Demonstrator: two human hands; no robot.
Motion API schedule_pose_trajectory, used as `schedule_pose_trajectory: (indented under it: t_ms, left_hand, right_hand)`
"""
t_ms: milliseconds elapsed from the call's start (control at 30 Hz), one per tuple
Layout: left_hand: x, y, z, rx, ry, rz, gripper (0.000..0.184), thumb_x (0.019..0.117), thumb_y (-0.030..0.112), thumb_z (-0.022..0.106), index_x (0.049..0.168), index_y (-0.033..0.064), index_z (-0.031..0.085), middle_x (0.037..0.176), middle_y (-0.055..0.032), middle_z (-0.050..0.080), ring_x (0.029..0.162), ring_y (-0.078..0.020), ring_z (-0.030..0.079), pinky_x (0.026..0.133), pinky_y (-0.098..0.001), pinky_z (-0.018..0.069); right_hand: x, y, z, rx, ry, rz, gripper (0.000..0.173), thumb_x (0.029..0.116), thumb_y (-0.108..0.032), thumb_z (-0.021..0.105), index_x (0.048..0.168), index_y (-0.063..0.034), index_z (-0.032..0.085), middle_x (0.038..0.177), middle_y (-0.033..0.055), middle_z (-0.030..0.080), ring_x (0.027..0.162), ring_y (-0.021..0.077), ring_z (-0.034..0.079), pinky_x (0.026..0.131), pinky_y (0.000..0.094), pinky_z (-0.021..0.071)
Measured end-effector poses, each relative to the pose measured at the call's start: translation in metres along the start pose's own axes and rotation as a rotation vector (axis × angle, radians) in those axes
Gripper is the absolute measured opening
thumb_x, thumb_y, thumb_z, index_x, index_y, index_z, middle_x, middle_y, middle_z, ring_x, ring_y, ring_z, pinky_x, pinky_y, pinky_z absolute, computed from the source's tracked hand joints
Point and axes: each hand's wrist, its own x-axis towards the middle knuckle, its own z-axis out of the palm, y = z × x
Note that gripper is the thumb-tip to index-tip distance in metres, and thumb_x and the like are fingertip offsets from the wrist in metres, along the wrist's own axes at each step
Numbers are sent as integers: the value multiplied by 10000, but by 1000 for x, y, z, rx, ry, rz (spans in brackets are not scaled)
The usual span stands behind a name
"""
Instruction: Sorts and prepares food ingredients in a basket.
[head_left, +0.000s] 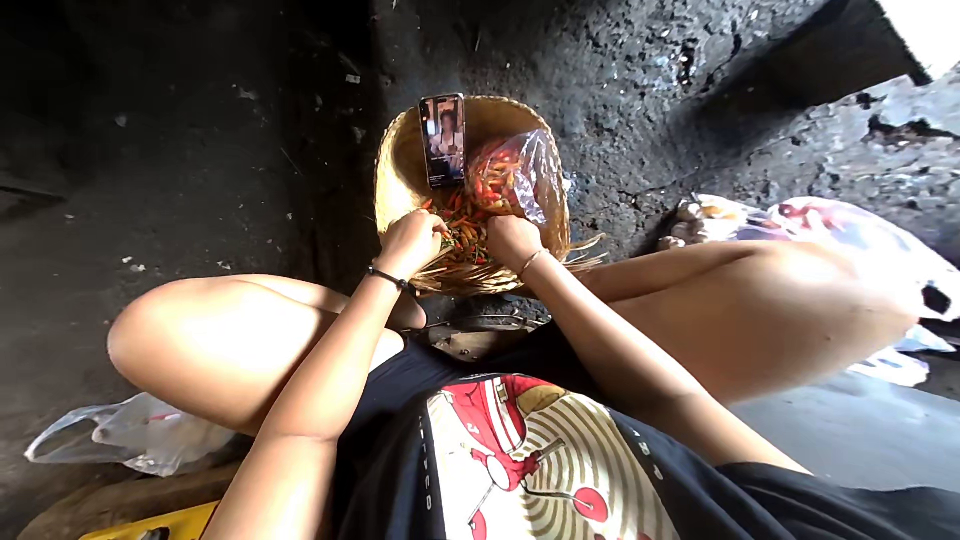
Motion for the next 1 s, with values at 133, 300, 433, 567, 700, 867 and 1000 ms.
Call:
schedule_pose_trajectory:
  t_ms: [133, 300, 433, 567, 700, 867, 1000]
  left_hand:
    - [-1, 4, -1, -4, -14, 3, 265, 1034, 151, 538, 1191, 119, 749, 1230, -138, 710, 1196, -321, 654, 1025, -584, 475]
    - [-1, 6, 0, -10, -40, 5, 271, 1048, 181, 535, 1212, 122, 742, 1248, -132, 706, 1220, -309, 642, 1044, -583, 460]
    - [0, 4, 2, -7, -37, 12, 271, 1051, 194, 534, 1208, 121, 741, 1237, -128, 708, 1203, -303, 649, 1037, -569, 469]
    - [0, 6, 2, -15, -32, 12, 266, 1049, 193, 539, 1204, 120, 742, 1230, -125, 711, 1195, -303, 654, 1029, -571, 476]
    - [0, 5, 2, -11, -20, 19, 264, 1048, 204, 550, 1205, 120, 745, 1216, -128, 715, 1185, -306, 659, 1020, -576, 480]
    - [-1, 4, 2, -37, -4, 32, 266, 1050, 194, 546, 1210, 100, 736, 1230, -139, 712, 1197, -314, 656, 1036, -566, 478]
    - [4, 2, 10, -183, 91, 208, 291, 1005, 113, 628, 1281, 63, 704, 1287, -163, 686, 1241, -319, 633, 1085, -512, 473]
  right_hand:
    - [-12, -3, 2, -85, -47, 156, 206, 986, -35, 537, 1113, 58, 670, 1178, 278, 677, 1116, 469, 661, 820, 656, 528]
    - [1, 2, 10, -85, -53, 139, 209, 980, -53, 553, 1097, 45, 694, 1191, 266, 682, 1137, 466, 653, 826, 668, 520]
    - [8, 6, 13, -96, -30, 94, 215, 949, -65, 617, 1138, -12, 703, 1185, 244, 693, 1121, 459, 661, 816, 673, 526]
    - [9, 5, 12, -91, -30, 96, 186, 946, -62, 615, 1094, 8, 704, 1171, 247, 695, 1114, 459, 664, 814, 672, 526]
    - [3, 3, 2, -54, -48, 121, 207, 968, -107, 599, 1088, 28, 699, 1188, 256, 686, 1136, 460, 653, 847, 678, 514]
    - [-4, 5, -13, -25, 6, 60, 293, 1004, -249, 608, 1062, 24, 697, 1147, 262, 688, 1087, 459, 668, 832, 673, 522]
    - [-9, 13, -10, 101, 71, -152, 272, 989, -256, 615, 1051, -12, 716, 1042, 223, 708, 1021, 429, 681, 823, 662, 522]
